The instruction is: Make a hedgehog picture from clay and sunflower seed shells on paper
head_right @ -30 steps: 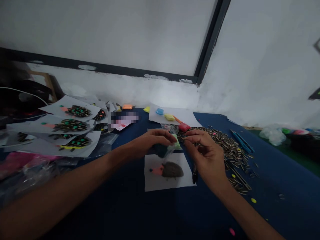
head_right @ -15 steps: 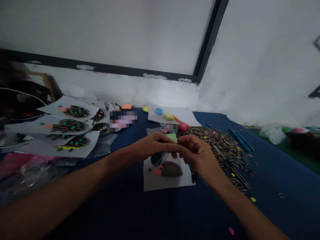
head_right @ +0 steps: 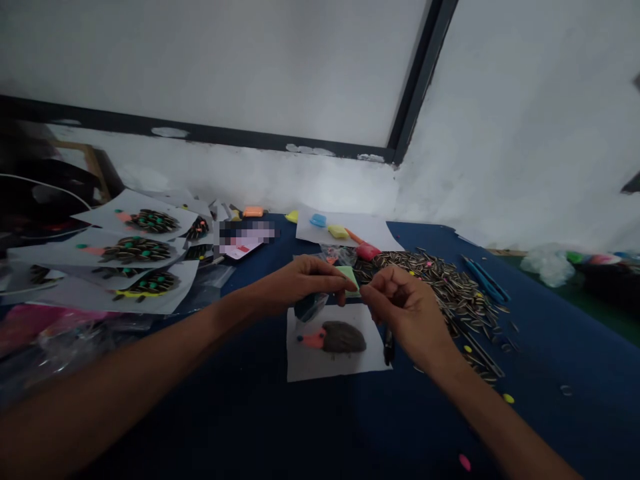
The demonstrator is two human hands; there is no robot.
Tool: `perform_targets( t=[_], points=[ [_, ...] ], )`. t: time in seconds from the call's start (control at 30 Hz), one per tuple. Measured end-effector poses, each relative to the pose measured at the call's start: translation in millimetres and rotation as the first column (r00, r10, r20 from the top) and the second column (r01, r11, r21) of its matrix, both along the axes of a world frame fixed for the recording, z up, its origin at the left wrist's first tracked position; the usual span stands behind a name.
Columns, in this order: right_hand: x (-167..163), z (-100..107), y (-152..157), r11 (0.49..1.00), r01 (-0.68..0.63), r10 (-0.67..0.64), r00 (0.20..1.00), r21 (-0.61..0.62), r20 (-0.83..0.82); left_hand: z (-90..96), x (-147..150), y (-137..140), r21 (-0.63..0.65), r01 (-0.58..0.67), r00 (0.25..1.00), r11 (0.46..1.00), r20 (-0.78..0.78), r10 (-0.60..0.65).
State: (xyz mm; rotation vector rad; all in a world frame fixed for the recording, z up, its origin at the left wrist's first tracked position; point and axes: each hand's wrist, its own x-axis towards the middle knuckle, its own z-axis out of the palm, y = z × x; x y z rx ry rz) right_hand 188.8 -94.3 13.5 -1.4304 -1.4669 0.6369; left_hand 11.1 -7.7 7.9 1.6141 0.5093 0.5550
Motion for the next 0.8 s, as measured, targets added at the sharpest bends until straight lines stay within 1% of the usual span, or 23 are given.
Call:
perform_targets(
  t=[0.1,0.17,0.27,0.37,0.4,0.57,0.67,0.73,0.8],
  points=[
    [-2,-1,0,1.000,0.005,-0.004,1.000,0.030,-0.029,1.4,0,-1,0.009,-0.006,1.000,1.000,-0.003,0.006],
    [-2,0,0,0.998,-0.008,0.008,1.000,0.056,-0.003,1.5,0,-2,-0.010,-0.004,1.000,1.000,0.002,0.004],
    [-3,1,-2,0.997,-0.043,0.038,0.996,0.070,0.075,-0.6,-1,0,-0.006,0.047,0.999,0.999,0.019,-0.047],
    [-2,1,-4,0.996,-0.064,0.056,0.993,0.070,0.106,-3.8,-1,2,0.020,0.115,0.993,0.993,0.027,-0.115],
    [-2,0,-4,0.996,-0.058,0.049,0.992,0.072,0.114,-4.4,-1,2,0.024,0.119,0.993,0.993,0.025,-0.120],
    [-1,-3,-4,0.998,-0.024,0.014,0.986,0.058,0.166,-4.3,-1,2,0.004,0.071,0.997,0.997,-0.016,-0.071],
    [-2,-5,-3,0.991,-0.091,0.073,0.981,0.097,0.180,-4.1,-1,2,0.004,0.069,0.997,0.998,-0.025,-0.069],
    [-3,-7,-2,0.978,-0.158,0.136,0.978,0.135,0.157,-4.6,-1,2,0.008,0.076,0.997,0.997,-0.007,-0.076],
    [-3,-10,-1,0.970,-0.198,0.179,0.974,0.144,0.136,-5.7,-1,3,0.004,0.083,0.996,0.997,0.020,-0.083]
  ],
)
